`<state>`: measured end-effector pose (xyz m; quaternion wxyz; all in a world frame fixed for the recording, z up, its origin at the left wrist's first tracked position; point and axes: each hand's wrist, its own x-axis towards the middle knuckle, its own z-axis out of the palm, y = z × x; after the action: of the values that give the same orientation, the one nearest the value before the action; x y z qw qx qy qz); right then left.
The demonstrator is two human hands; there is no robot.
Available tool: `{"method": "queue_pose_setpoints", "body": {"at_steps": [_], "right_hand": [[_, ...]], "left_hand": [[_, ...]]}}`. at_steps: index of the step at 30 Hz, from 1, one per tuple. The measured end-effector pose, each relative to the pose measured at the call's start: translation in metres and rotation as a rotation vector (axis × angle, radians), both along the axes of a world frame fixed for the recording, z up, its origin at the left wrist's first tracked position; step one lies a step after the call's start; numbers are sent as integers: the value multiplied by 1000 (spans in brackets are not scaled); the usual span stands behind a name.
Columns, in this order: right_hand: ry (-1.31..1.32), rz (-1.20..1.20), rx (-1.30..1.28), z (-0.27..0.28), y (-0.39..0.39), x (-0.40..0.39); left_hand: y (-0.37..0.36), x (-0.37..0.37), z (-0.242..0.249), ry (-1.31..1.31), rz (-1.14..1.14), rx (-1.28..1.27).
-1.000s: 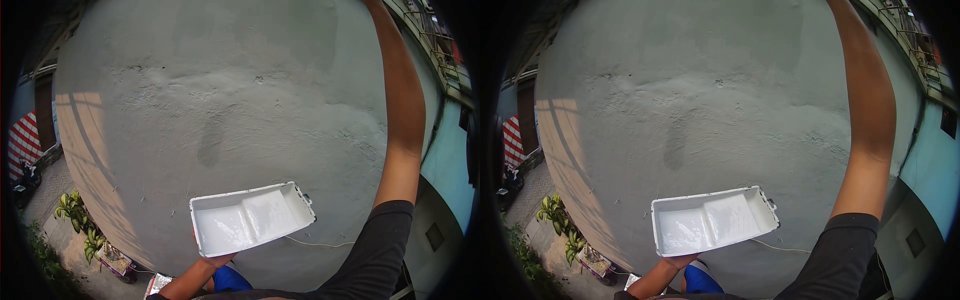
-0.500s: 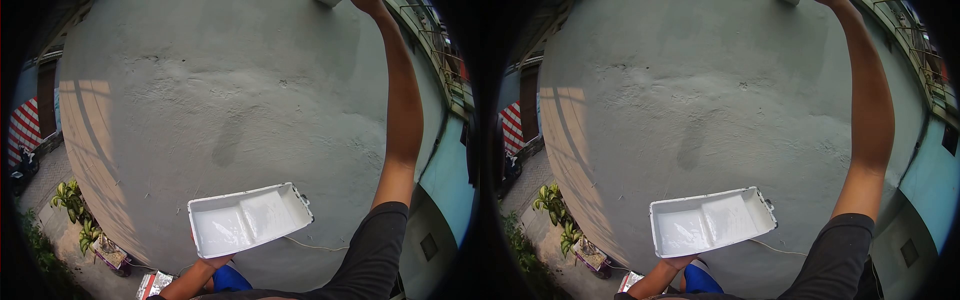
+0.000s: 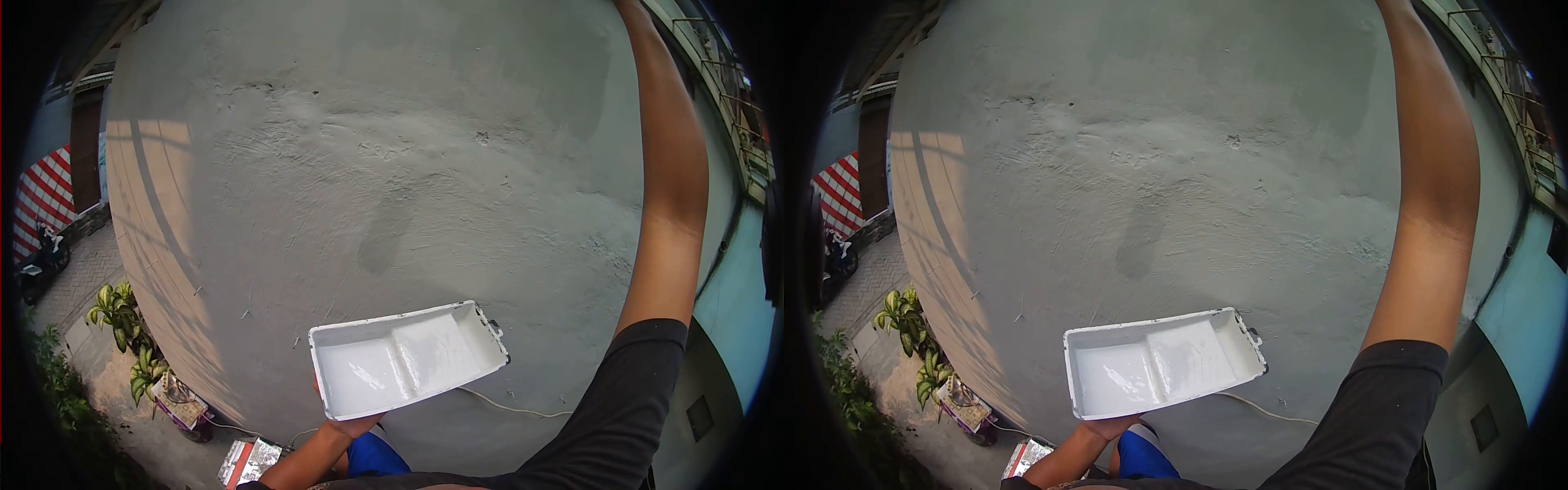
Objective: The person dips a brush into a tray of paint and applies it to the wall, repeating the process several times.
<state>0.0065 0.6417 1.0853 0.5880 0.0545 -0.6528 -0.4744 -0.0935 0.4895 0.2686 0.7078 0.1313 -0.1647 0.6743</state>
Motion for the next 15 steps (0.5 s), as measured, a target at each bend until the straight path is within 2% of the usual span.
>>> {"method": "queue_pose_setpoints", "body": {"at_steps": [2, 4, 5, 6, 8, 9, 12, 14, 15], "right_hand": [[-31, -20, 22, -3, 5, -1], [-182, -212, -257, -31, -16, 0], [-203, -274, -279, -47, -32, -1], [-208, -272, -278, -60, -48, -1], [-316, -190, -661, -86, -73, 3], [-340, -136, -726, -101, -80, 3], [-280, -157, -729, -91, -61, 3], [-263, -76, -722, -78, -49, -2], [-222, -63, -553, -60, -32, -4]], "left_hand": [[1, 1, -5, -5, -1, 3], [1, -1, -10, -12, 1, 7], [1, -2, -11, -15, 4, 9], [1, -1, -12, -19, 6, 11], [0, -3, -13, -27, 0, 12], [0, -4, -13, -33, -4, 11], [1, -3, -14, -47, -2, 20], [-1, -3, -18, -46, 7, 21], [0, -3, -18, -47, 10, 22]]}}
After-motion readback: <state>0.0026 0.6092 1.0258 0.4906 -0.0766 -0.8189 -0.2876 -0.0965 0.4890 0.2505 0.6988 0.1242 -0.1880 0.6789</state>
